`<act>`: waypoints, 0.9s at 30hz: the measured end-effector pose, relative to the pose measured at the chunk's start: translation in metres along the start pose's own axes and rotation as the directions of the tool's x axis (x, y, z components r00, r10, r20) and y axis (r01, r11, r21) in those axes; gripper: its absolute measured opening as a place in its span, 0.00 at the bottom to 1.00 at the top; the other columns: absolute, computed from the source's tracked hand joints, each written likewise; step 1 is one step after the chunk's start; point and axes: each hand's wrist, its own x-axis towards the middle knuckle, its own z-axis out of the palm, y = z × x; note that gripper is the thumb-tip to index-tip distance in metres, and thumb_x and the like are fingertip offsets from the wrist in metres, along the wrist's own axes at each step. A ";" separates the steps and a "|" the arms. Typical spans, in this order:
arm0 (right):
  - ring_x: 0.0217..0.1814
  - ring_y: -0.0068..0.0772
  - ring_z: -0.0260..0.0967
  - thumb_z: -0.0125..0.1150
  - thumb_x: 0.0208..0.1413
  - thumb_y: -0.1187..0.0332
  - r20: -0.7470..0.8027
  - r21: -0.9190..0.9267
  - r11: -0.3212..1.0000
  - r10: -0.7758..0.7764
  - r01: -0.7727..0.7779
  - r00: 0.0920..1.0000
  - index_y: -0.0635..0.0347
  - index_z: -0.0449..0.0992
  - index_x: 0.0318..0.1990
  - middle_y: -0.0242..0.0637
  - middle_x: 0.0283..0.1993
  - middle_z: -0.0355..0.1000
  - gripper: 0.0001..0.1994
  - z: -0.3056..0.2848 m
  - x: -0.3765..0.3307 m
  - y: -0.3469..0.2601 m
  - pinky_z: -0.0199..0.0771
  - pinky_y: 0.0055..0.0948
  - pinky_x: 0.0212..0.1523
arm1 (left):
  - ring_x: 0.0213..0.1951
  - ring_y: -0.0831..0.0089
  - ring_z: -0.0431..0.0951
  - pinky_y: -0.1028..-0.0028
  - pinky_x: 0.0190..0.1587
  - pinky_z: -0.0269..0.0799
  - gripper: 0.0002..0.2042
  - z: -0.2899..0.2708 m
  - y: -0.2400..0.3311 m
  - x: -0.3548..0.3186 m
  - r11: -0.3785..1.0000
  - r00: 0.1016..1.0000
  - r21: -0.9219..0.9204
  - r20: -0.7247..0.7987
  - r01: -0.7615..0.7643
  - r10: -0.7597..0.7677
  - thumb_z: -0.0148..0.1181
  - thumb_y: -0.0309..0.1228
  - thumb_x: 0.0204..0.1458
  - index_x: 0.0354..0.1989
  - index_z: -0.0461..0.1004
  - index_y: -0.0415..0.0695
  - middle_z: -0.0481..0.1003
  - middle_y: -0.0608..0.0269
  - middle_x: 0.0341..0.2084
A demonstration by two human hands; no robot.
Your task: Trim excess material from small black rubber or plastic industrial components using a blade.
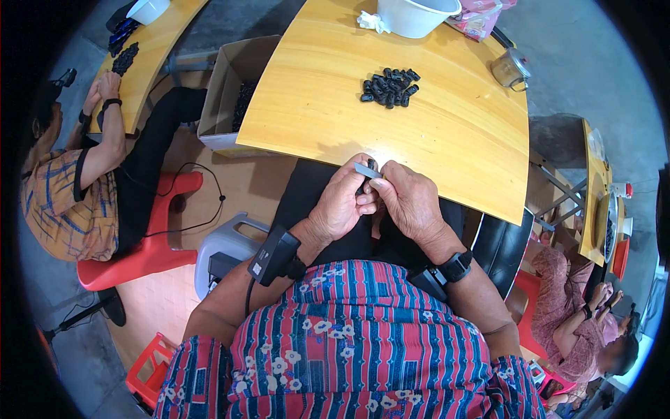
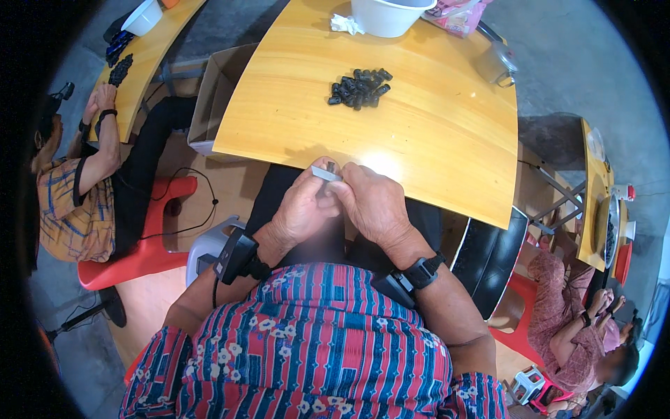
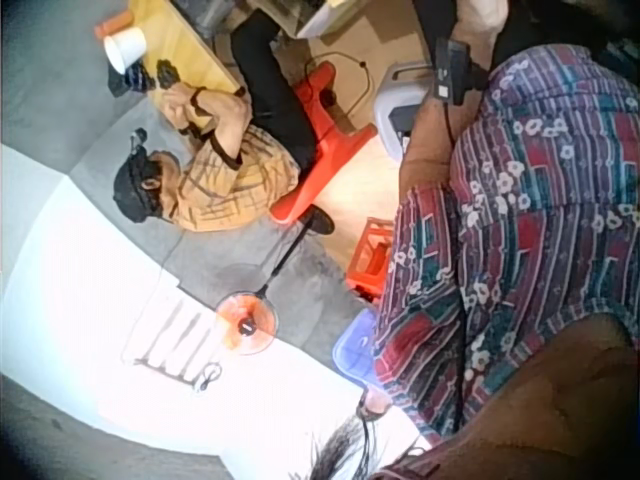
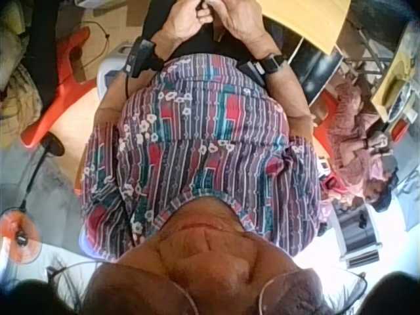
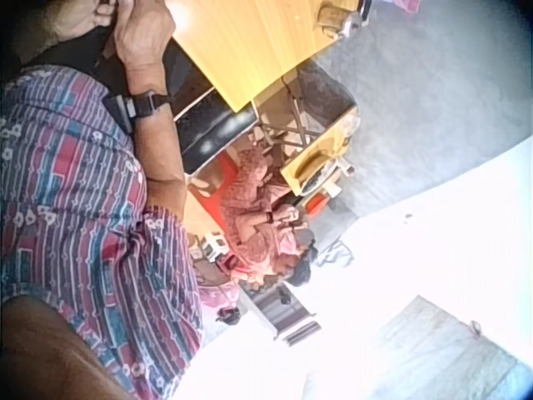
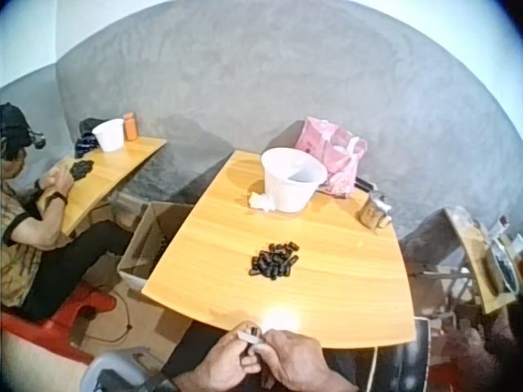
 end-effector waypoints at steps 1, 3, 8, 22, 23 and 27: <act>0.34 0.54 0.71 0.51 0.59 0.56 0.000 0.000 1.000 -0.001 0.001 1.000 0.58 0.68 0.34 0.47 0.29 0.71 0.14 0.000 0.000 0.000 0.70 0.45 0.34 | 0.21 0.89 0.55 0.87 0.23 0.53 0.08 0.001 0.000 0.000 1.000 1.000 0.013 0.001 0.000 0.000 0.45 0.39 0.64 0.35 0.63 0.51 0.60 0.74 0.24; 0.34 0.54 0.70 0.51 0.59 0.56 -0.006 0.011 1.000 -0.001 0.001 1.000 0.59 0.68 0.34 0.46 0.29 0.71 0.14 0.001 -0.001 0.001 0.70 0.45 0.34 | 0.21 0.89 0.55 0.87 0.23 0.53 0.08 0.001 -0.001 0.000 1.000 1.000 0.026 0.002 0.000 0.000 0.45 0.39 0.64 0.35 0.63 0.51 0.60 0.74 0.24; 0.34 0.53 0.70 0.52 0.59 0.57 0.006 0.020 1.000 -0.008 0.008 1.000 0.59 0.68 0.34 0.46 0.30 0.71 0.13 -0.001 -0.001 0.000 0.70 0.44 0.34 | 0.21 0.89 0.55 0.86 0.23 0.53 0.08 0.000 -0.004 0.000 0.999 0.999 0.035 -0.017 -0.027 0.027 0.45 0.39 0.64 0.35 0.63 0.51 0.60 0.75 0.24; 0.35 0.55 0.70 0.53 0.58 0.59 -0.007 0.062 0.998 0.027 -0.027 1.000 0.58 0.69 0.35 0.47 0.30 0.71 0.12 0.005 -0.002 0.002 0.70 0.44 0.35 | 0.30 0.85 0.62 0.82 0.31 0.61 0.08 -0.008 -0.005 0.001 0.994 0.999 0.104 0.001 -0.036 0.036 0.44 0.39 0.64 0.39 0.66 0.50 0.64 0.74 0.30; 0.35 0.55 0.70 0.52 0.58 0.58 -0.008 0.092 0.995 0.039 -0.038 0.999 0.58 0.69 0.36 0.47 0.30 0.71 0.12 0.006 -0.002 0.001 0.70 0.44 0.35 | 0.38 0.82 0.70 0.78 0.40 0.68 0.09 -0.011 -0.006 0.000 0.995 1.000 0.100 0.009 -0.023 0.022 0.45 0.39 0.64 0.42 0.67 0.49 0.68 0.73 0.36; 0.36 0.55 0.70 0.52 0.59 0.59 -0.008 0.119 0.992 0.049 -0.048 0.999 0.59 0.70 0.37 0.49 0.30 0.71 0.12 0.006 -0.002 -0.001 0.70 0.43 0.36 | 0.38 0.82 0.70 0.77 0.39 0.68 0.10 -0.014 -0.010 0.000 0.990 0.998 0.128 -0.019 -0.059 0.062 0.44 0.40 0.64 0.43 0.67 0.49 0.69 0.73 0.36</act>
